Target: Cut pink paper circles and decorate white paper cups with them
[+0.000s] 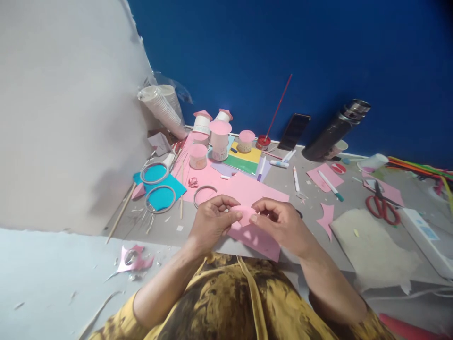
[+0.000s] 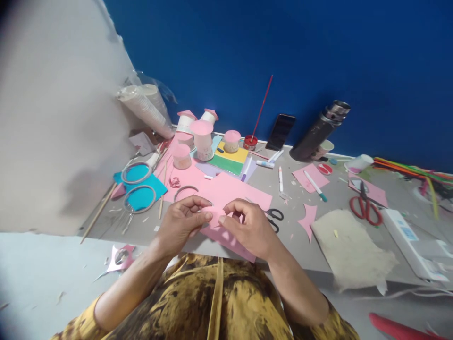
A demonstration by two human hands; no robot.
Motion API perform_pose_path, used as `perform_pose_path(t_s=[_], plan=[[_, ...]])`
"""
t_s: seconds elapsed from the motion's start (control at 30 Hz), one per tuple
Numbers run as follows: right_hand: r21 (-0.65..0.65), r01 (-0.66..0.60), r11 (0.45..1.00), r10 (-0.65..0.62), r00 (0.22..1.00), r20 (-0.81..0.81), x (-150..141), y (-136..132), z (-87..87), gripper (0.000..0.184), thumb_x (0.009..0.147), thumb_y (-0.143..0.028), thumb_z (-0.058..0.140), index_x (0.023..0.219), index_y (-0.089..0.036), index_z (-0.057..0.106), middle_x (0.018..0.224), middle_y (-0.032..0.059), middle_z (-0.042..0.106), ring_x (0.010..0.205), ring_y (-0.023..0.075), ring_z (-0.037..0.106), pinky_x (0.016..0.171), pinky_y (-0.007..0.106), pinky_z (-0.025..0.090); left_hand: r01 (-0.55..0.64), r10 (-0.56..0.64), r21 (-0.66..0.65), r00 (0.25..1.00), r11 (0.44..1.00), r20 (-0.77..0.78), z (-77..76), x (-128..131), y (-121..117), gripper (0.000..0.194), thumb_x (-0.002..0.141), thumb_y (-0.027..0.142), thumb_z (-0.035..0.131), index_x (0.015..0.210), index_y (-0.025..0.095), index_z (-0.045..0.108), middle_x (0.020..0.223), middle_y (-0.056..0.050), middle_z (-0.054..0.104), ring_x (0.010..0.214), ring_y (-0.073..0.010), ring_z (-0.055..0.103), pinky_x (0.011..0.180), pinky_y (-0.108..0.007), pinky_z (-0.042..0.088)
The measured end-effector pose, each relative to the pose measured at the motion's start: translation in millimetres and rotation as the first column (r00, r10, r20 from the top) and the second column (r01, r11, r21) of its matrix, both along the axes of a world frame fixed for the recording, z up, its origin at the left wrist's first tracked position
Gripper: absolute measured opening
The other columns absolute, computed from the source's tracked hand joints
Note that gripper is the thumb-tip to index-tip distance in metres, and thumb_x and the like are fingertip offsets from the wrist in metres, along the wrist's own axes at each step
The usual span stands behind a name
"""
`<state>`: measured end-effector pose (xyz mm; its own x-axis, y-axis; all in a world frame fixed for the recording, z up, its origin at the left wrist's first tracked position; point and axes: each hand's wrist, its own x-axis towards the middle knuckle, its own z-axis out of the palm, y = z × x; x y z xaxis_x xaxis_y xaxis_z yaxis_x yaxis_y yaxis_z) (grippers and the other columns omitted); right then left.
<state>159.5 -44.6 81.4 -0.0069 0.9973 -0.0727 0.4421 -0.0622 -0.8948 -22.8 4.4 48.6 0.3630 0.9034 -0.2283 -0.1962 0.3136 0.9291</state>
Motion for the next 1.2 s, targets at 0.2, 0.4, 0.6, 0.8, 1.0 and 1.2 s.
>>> perform_pose_path(t_s=[0.2, 0.4, 0.6, 0.8, 1.0, 1.2], plan=[[0.0, 0.016, 1.0, -0.016, 1.0, -0.021, -1.6, -3.8, -1.4, 0.018, 0.085, -0.034, 0.065, 0.075, -0.019, 0.066, 0.075, 0.0004, 0.064, 0.07, 0.0151, 0.055, 0.062, 0.026, 0.041, -0.006, 0.007, -0.027, 0.999, 1.0, 0.038, -4.0, -0.4, 0.9, 0.033, 0.062, 0.033, 0.091, 0.078, 0.015, 0.069, 0.047, 0.007, 0.053, 0.035, -0.0034, 0.04, 0.037, -0.017, 0.024], [-0.026, 0.063, 0.998, -0.064, 0.997, -0.045, -1.7, -5.1, -0.3, 0.022, 0.083, -0.037, 0.068, 0.07, -0.019, 0.066, 0.068, -0.001, 0.063, 0.063, 0.0136, 0.052, 0.057, 0.025, 0.038, 0.019, -0.018, -0.024, 1.0, 1.0, 0.025, -2.8, -0.1, 1.6, 0.033, 0.062, 0.033, 0.092, 0.077, 0.015, 0.069, 0.044, 0.006, 0.055, 0.036, -0.0049, 0.044, 0.038, -0.016, 0.028], [-0.048, 0.091, 0.995, -0.095, 0.993, -0.072, -0.5, -4.5, -3.5, 0.024, 0.08, -0.04, 0.07, 0.069, -0.019, 0.068, 0.064, -0.0014, 0.061, 0.059, 0.0128, 0.048, 0.055, 0.025, 0.038, 0.035, -0.035, -0.017, 0.999, 0.999, -0.006, -2.1, -1.1, 0.9, 0.033, 0.063, 0.035, 0.091, 0.079, 0.015, 0.069, 0.041, 0.004, 0.057, 0.034, -0.0072, 0.045, 0.037, -0.017, 0.03], [-0.034, 0.049, 0.998, -0.051, 0.997, -0.06, 1.8, -3.9, -8.2, 0.023, 0.083, -0.039, 0.069, 0.072, -0.019, 0.068, 0.066, -0.0007, 0.065, 0.06, 0.0135, 0.053, 0.056, 0.025, 0.039, 0.059, -0.059, -0.027, 0.998, 0.998, -0.005, -1.2, -1.6, 0.2, 0.034, 0.064, 0.036, 0.09, 0.077, 0.015, 0.067, 0.04, 0.003, 0.056, 0.035, -0.0071, 0.044, 0.039, -0.017, 0.03], [-0.03, 0.0, 1.0, -0.003, 0.994, -0.106, 2.0, -3.5, -8.9, 0.02, 0.089, -0.035, 0.065, 0.075, -0.02, 0.067, 0.072, 0.0006, 0.07, 0.067, 0.0157, 0.06, 0.063, 0.026, 0.044, 0.132, -0.132, -0.053, 0.991, 0.99, 0.005, -3.0, -2.7, 0.9, 0.035, 0.067, 0.041, 0.089, 0.072, 0.016, 0.066, 0.04, 0.004, 0.054, 0.035, -0.0055, 0.04, 0.04, -0.018, 0.026], [-0.025, -0.041, 0.999, 0.039, 0.996, -0.083, 1.0, -4.8, -8.2, 0.022, 0.09, -0.033, 0.063, 0.074, -0.019, 0.068, 0.071, 0.0005, 0.07, 0.067, 0.0151, 0.059, 0.063, 0.026, 0.043, 0.155, -0.152, -0.089, 0.987, 0.984, 0.047, -3.1, -2.9, 0.8, 0.037, 0.061, 0.039, 0.092, 0.068, 0.015, 0.065, 0.048, 0.005, 0.053, 0.037, -0.0042, 0.038, 0.041, -0.019, 0.02]])
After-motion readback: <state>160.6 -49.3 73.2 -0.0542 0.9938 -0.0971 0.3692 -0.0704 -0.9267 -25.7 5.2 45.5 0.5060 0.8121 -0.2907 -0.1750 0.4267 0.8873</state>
